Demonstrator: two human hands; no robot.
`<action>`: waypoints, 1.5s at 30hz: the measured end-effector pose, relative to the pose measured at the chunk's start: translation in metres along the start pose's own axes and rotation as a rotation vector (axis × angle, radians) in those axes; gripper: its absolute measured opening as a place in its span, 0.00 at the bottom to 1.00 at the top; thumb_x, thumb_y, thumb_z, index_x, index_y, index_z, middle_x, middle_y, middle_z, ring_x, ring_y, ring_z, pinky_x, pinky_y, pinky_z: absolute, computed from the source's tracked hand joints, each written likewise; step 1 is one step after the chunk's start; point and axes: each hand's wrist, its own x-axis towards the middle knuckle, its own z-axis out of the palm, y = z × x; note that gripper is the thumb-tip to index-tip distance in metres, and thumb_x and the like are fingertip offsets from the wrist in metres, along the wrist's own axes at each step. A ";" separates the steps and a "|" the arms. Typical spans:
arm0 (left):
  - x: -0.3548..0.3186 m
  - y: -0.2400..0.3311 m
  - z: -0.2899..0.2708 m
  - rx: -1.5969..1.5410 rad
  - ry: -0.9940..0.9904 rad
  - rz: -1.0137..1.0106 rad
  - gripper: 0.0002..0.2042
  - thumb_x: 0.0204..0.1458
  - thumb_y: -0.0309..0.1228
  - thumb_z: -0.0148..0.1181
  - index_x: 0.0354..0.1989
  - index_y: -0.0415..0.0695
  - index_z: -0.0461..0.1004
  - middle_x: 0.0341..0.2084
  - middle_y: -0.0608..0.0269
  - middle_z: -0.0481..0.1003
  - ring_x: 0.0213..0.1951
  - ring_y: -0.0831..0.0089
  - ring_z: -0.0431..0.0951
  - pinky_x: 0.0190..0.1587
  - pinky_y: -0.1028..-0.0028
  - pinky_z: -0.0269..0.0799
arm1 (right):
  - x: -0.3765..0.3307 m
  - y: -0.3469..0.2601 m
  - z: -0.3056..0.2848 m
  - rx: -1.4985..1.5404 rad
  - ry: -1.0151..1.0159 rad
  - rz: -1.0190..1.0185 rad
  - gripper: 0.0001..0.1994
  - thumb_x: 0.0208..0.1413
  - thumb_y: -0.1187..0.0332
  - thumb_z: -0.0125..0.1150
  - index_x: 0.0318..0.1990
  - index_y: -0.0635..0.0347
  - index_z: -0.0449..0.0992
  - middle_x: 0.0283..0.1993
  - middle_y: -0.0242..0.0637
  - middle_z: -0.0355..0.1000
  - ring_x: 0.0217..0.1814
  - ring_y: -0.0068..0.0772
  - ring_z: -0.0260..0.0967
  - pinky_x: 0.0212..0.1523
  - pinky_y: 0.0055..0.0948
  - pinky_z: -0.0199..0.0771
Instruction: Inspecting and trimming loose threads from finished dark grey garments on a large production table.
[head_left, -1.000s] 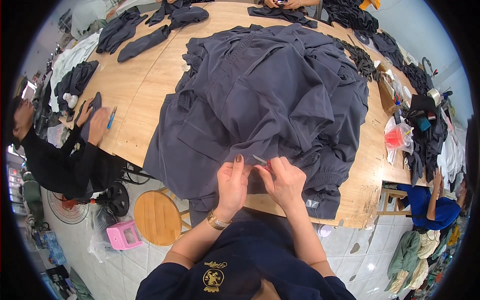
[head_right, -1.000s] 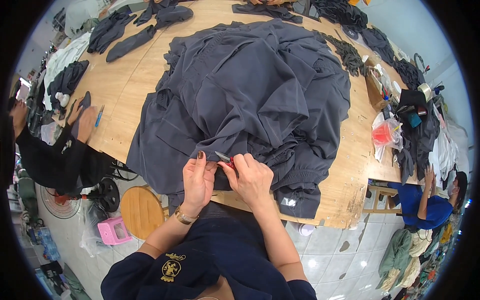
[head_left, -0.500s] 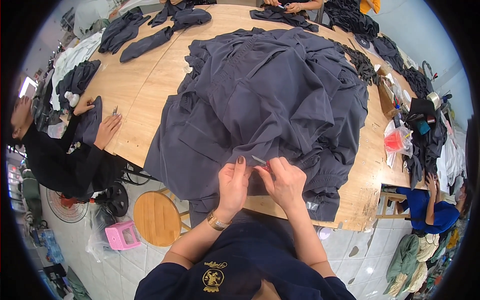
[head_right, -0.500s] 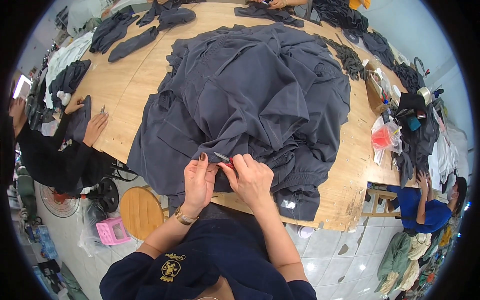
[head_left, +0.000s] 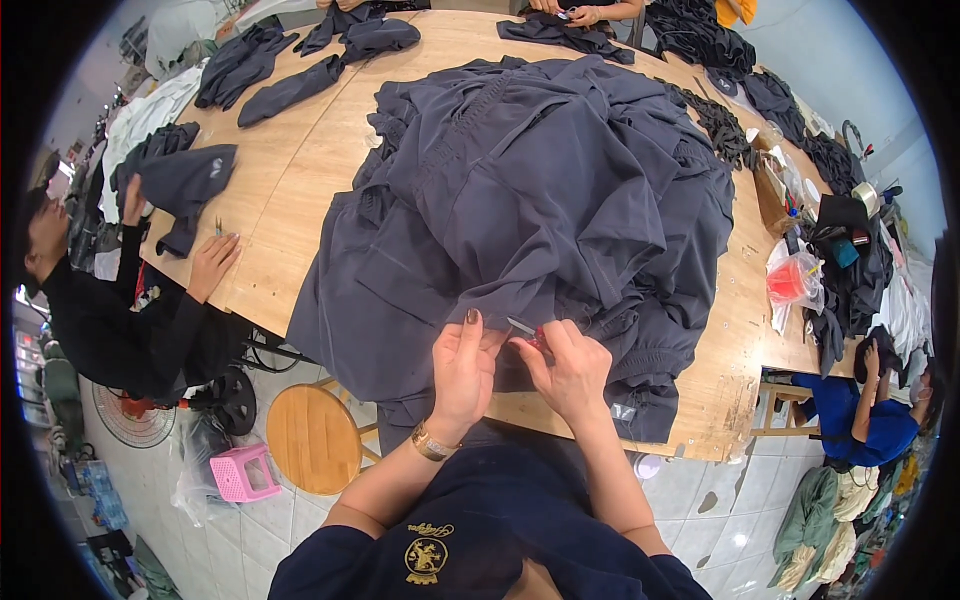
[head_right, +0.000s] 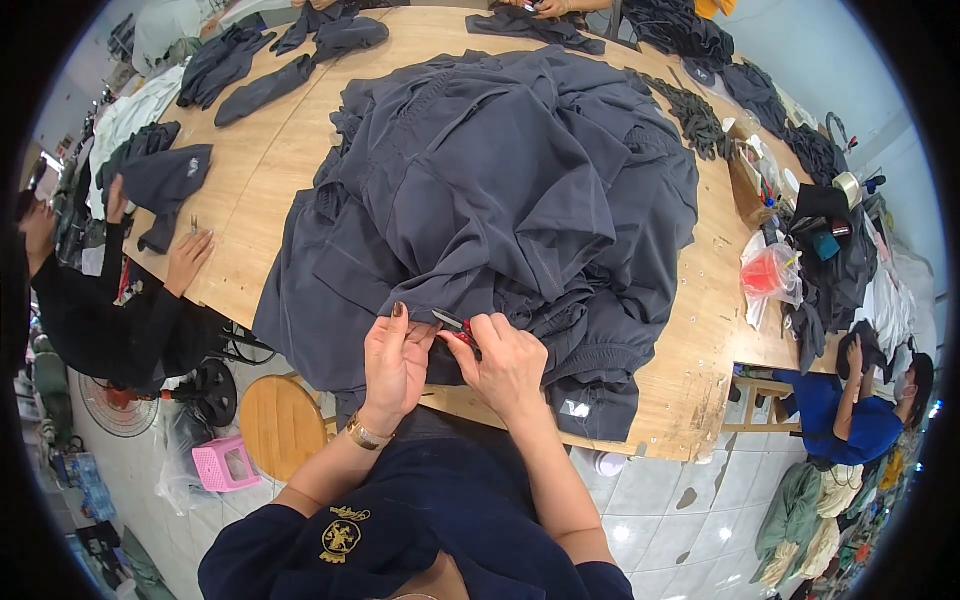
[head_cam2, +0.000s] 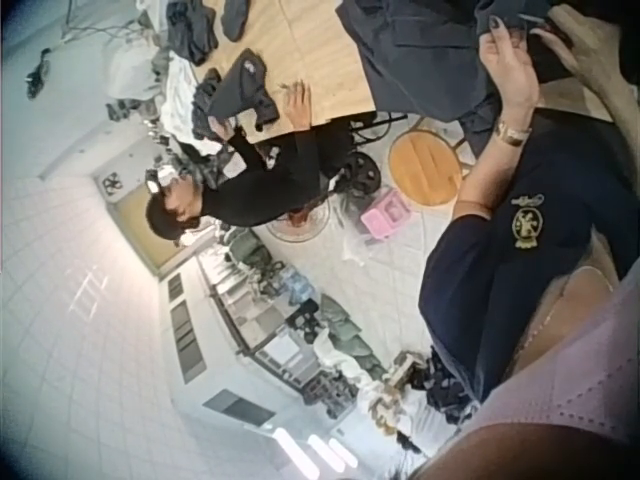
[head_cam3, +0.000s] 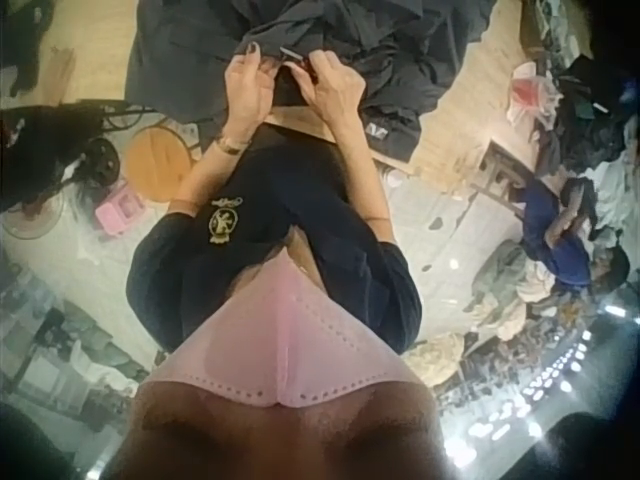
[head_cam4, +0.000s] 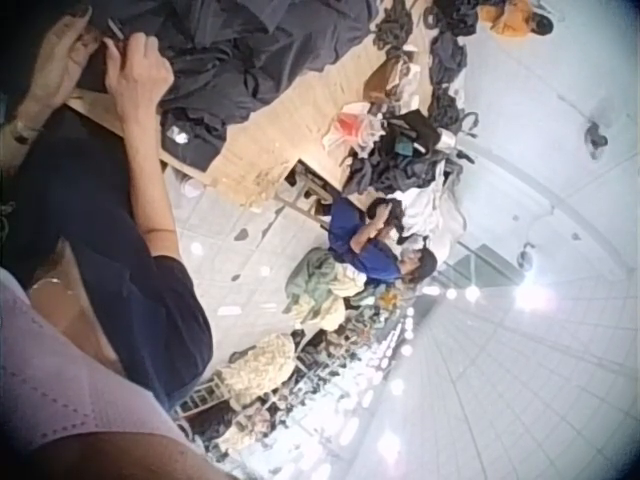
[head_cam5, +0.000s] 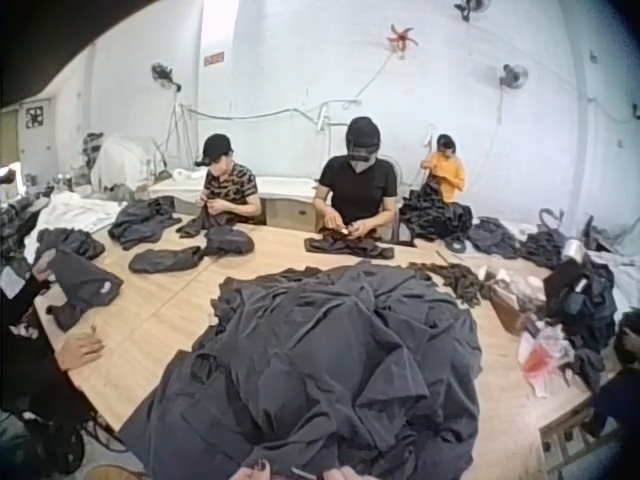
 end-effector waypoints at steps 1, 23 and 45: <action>0.000 0.000 0.000 0.011 -0.013 0.012 0.11 0.61 0.33 0.45 0.37 0.38 0.70 0.38 0.57 0.75 0.42 0.72 0.75 0.50 0.71 0.69 | 0.000 -0.001 0.000 0.001 0.005 -0.001 0.15 0.45 0.60 0.65 0.23 0.58 0.67 0.20 0.35 0.63 0.17 0.36 0.64 0.19 0.29 0.61; -0.004 0.013 0.001 -0.193 -0.037 -0.302 0.14 0.61 0.38 0.44 0.41 0.40 0.70 0.40 0.60 0.74 0.44 0.70 0.72 0.51 0.67 0.66 | 0.007 0.003 0.006 -0.044 0.063 -0.106 0.16 0.45 0.56 0.64 0.20 0.54 0.66 0.17 0.30 0.59 0.13 0.31 0.58 0.16 0.26 0.56; -0.012 -0.005 -0.018 0.235 0.007 -0.009 0.08 0.57 0.29 0.52 0.34 0.36 0.72 0.32 0.60 0.76 0.35 0.76 0.75 0.41 0.73 0.72 | 0.011 -0.010 0.006 0.197 0.047 -0.103 0.18 0.35 0.84 0.57 0.39 0.61 0.74 0.24 0.37 0.69 0.21 0.26 0.68 0.24 0.20 0.67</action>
